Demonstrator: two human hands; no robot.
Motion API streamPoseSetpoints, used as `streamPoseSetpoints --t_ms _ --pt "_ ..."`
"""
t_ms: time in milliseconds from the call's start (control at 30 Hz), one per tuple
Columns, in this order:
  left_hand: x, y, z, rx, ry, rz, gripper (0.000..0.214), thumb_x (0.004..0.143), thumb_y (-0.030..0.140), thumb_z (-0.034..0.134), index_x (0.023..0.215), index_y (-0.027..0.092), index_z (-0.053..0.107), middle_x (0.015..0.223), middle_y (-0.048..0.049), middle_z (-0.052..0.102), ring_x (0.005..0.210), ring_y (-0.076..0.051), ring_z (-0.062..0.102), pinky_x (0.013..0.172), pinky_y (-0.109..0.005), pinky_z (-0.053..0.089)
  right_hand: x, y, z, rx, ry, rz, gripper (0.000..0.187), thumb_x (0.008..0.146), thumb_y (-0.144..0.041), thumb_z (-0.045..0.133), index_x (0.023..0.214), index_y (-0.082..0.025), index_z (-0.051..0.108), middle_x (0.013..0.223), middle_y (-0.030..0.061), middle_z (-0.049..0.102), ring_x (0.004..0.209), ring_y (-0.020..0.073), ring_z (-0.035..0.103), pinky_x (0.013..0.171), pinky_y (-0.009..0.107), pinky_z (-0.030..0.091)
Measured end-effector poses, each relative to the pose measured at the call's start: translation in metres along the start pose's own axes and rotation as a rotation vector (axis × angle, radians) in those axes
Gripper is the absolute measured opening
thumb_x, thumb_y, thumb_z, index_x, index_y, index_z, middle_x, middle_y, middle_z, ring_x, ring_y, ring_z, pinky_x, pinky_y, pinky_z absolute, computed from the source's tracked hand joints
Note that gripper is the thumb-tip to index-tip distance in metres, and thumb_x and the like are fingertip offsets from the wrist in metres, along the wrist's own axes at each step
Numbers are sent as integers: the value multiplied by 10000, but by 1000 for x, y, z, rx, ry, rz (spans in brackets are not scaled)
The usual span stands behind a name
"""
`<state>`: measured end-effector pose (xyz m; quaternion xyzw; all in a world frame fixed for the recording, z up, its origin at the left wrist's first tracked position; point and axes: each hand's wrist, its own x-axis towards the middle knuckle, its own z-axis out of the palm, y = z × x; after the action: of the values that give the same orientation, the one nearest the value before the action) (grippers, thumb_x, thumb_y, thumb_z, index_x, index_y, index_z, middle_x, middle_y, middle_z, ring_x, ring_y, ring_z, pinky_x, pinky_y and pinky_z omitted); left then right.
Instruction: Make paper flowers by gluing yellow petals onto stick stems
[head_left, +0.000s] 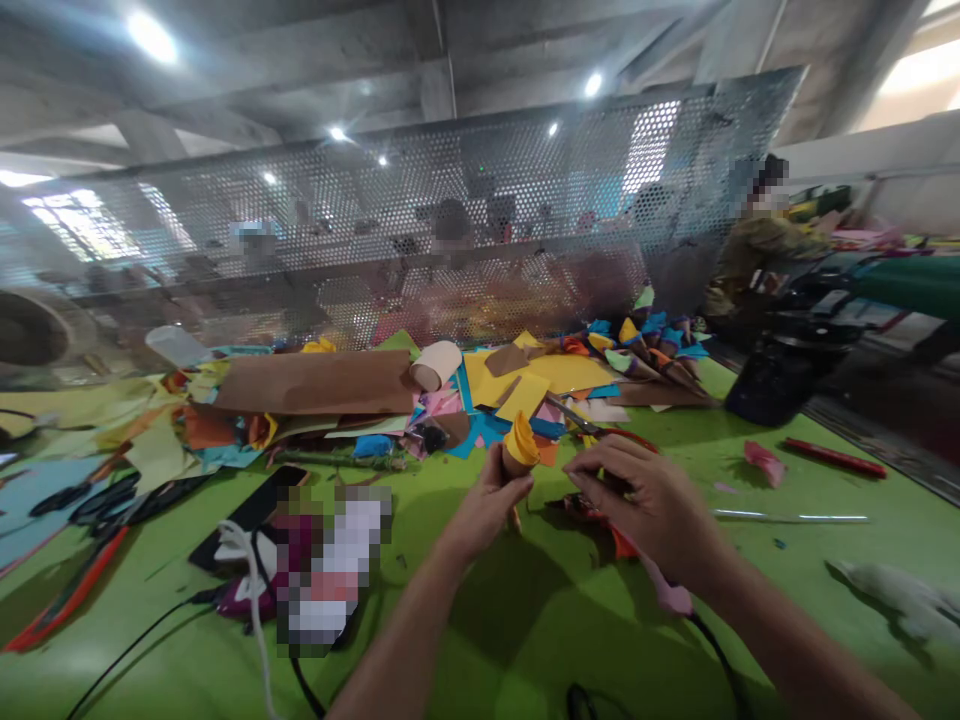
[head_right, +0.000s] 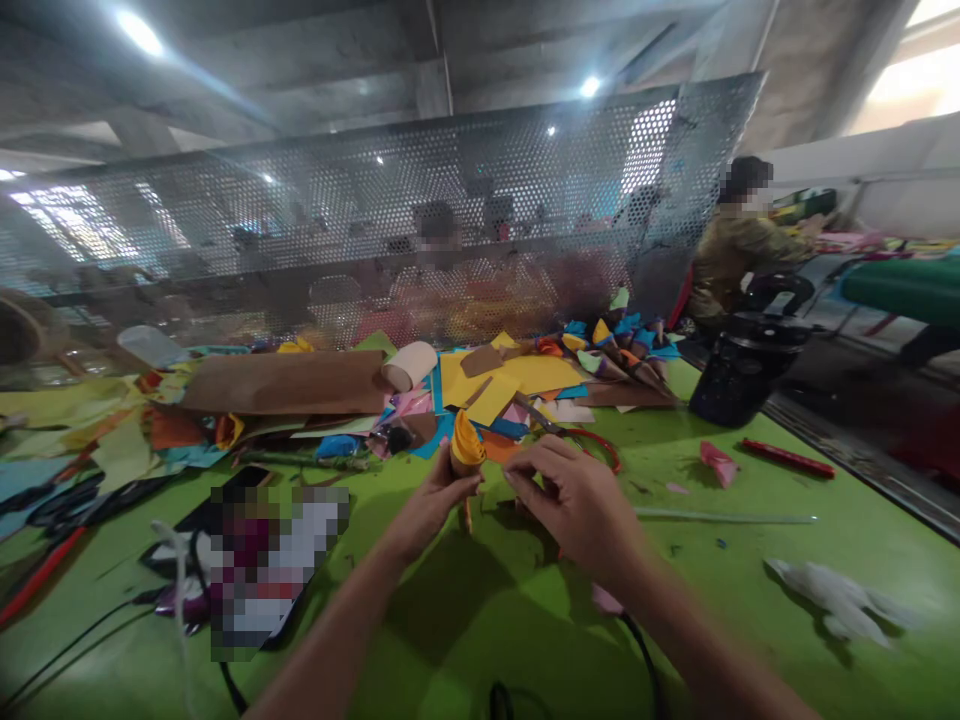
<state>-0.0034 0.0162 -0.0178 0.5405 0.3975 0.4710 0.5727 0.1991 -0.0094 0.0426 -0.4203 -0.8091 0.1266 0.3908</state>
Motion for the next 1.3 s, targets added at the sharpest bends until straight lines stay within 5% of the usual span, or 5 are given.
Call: streamPoseSetpoints --t_ms 400,733,867,1033,1300 --pt "4 -12 0 -23 95 184 358 777 366 732 993 218 490 894 12 573 842 -111 558 838 -254 465 -58 28 -11 -447 -328 621 359 851 -555 526 681 -239 534 575 33 661 519 215 603 479 284 291" --pt "8 -11 -1 -5 138 149 420 722 366 750 1069 204 578 947 -46 640 969 -201 607 957 -366 460 -68 36 -4 -345 -321 657 171 762 -379 606 732 -225 536 678 30 674 577 198 612 529 276 319" --pt "7 -11 -1 -13 152 142 451 719 336 743 1116 199 581 1042 -65 650 978 -185 600 973 -352 445 -71 36 -5 -21 -191 750 164 704 -354 630 760 -216 561 641 -5 613 542 172 572 517 273 380" --pt "6 -12 -2 -27 175 153 408 706 327 748 1063 190 610 1042 -72 667 996 -197 604 953 -343 462 -78 26 -12 602 118 905 462 625 -399 758 1006 -193 598 744 16 650 615 170 590 482 245 430" --pt "4 -7 1 -94 130 108 594 678 359 780 1218 197 595 1201 -118 659 1135 -246 587 1043 -388 414 -68 12 -17 1041 106 935 266 541 -315 817 703 -185 651 545 -4 568 437 84 401 398 205 338"
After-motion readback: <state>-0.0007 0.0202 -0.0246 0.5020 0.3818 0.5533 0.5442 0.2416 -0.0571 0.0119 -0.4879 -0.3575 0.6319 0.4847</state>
